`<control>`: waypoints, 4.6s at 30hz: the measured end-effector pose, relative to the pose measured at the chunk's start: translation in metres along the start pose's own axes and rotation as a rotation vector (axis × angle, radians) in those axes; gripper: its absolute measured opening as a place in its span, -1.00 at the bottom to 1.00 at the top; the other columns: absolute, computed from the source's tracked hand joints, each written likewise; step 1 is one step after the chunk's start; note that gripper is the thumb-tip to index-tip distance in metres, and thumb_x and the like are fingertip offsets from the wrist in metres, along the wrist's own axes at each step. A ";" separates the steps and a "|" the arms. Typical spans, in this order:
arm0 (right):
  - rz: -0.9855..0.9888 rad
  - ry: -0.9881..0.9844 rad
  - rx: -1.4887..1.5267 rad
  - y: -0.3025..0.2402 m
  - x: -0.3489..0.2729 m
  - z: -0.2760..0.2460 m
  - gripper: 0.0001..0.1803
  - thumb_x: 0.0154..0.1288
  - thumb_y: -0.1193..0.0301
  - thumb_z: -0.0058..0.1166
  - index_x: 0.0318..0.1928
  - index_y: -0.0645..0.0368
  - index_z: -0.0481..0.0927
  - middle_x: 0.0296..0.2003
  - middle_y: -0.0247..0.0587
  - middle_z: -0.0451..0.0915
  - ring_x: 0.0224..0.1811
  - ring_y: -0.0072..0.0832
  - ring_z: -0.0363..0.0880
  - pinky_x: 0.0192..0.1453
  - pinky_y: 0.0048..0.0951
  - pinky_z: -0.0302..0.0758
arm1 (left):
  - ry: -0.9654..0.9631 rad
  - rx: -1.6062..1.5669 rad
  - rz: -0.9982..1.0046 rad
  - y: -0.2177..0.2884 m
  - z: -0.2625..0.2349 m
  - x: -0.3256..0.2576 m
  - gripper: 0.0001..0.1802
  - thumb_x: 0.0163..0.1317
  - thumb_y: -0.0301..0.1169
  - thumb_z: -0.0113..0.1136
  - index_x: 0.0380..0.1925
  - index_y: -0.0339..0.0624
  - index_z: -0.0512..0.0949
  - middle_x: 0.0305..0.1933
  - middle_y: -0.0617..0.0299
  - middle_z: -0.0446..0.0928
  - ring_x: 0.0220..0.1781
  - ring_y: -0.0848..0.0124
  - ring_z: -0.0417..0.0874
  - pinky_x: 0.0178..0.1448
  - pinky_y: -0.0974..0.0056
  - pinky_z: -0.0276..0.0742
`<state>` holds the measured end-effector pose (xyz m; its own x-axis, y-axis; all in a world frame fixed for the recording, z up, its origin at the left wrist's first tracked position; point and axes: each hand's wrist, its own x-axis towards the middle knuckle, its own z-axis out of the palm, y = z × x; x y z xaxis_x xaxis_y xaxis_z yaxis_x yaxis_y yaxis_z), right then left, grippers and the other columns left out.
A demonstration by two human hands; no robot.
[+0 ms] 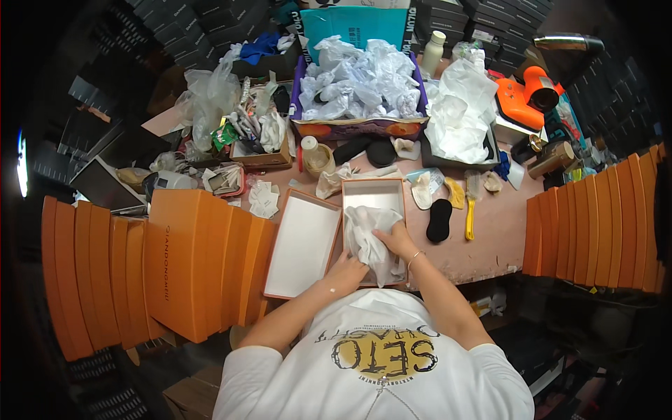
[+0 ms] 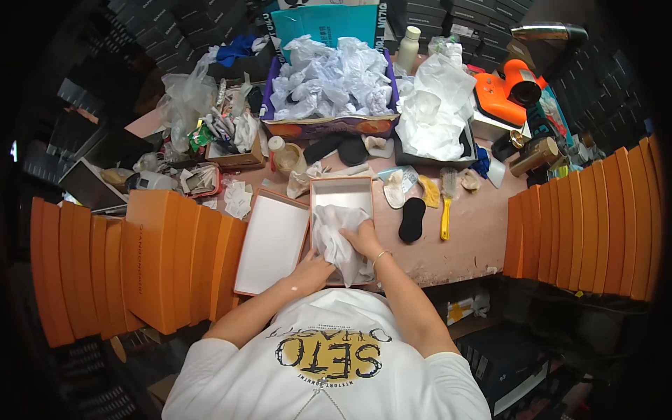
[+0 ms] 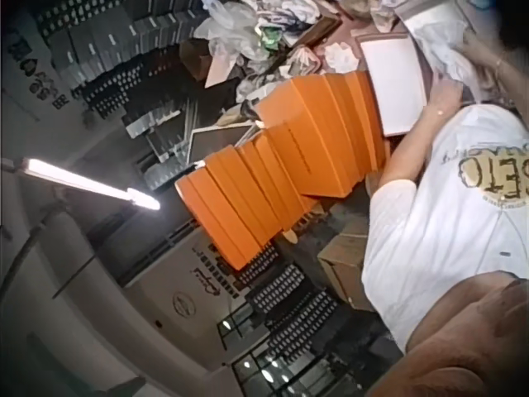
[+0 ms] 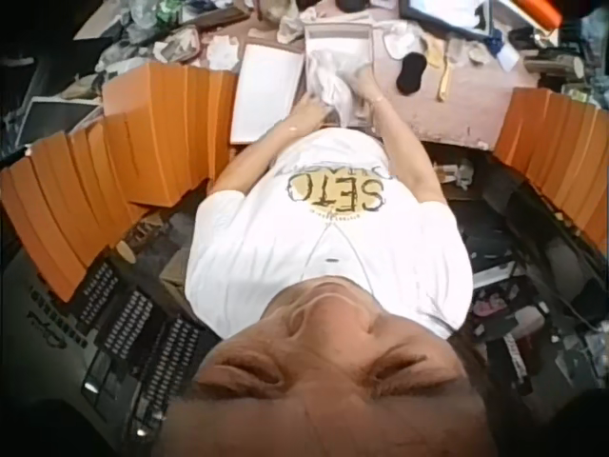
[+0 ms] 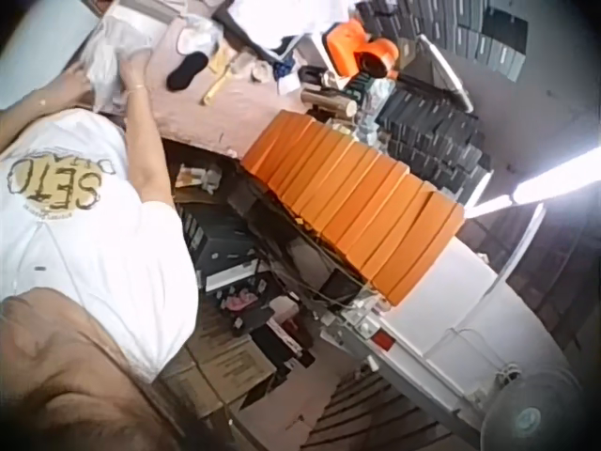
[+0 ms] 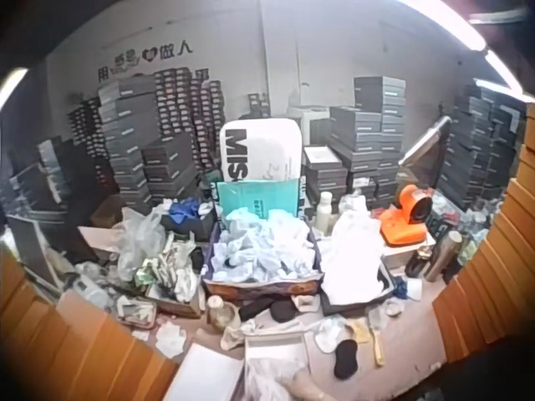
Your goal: The recorder packages various pairs of high-heeled shoes into orange boxes using tissue paper and dust bags.
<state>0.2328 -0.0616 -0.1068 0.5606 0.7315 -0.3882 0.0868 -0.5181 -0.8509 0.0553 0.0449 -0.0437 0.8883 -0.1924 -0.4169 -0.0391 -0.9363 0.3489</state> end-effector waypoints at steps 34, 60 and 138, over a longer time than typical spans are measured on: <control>-0.039 0.095 0.636 -0.063 -0.081 -0.038 -0.49 0.31 0.32 0.10 0.17 0.33 0.34 -0.07 0.00 0.60 -0.04 -0.36 0.61 -0.02 -0.40 0.53 | 0.767 -1.011 -0.584 -0.017 0.021 -0.010 -0.29 0.38 -0.21 0.01 0.39 -0.33 0.01 0.40 -0.24 0.10 0.43 -0.01 0.16 0.45 0.08 0.07; 0.044 0.117 0.200 0.020 -0.101 -0.012 -0.09 0.25 -0.08 0.07 0.46 0.02 0.02 0.38 0.21 0.06 0.46 0.04 -0.04 0.48 -0.20 -0.02 | 0.457 -1.841 -0.532 -0.016 0.015 0.023 -0.42 0.21 -0.41 0.27 0.20 -0.32 0.29 0.19 0.06 0.43 0.22 0.26 0.45 0.32 0.20 0.31; -0.259 -0.450 -0.419 -0.028 -0.119 -0.012 -0.65 0.24 0.29 0.09 -0.04 0.26 0.58 -0.17 0.08 0.58 -0.08 -0.01 0.54 0.03 -0.16 0.44 | 0.584 0.014 -0.107 -0.010 0.004 0.020 -0.42 0.16 -0.30 0.20 0.21 -0.17 0.36 0.15 -0.03 0.42 0.17 0.02 0.45 0.23 0.05 0.37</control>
<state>0.1736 -0.1398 -0.0329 0.0885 0.9219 -0.3771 0.5361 -0.3632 -0.7620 0.0720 0.0494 -0.0586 0.9922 0.0932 0.0829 0.0624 -0.9463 0.3173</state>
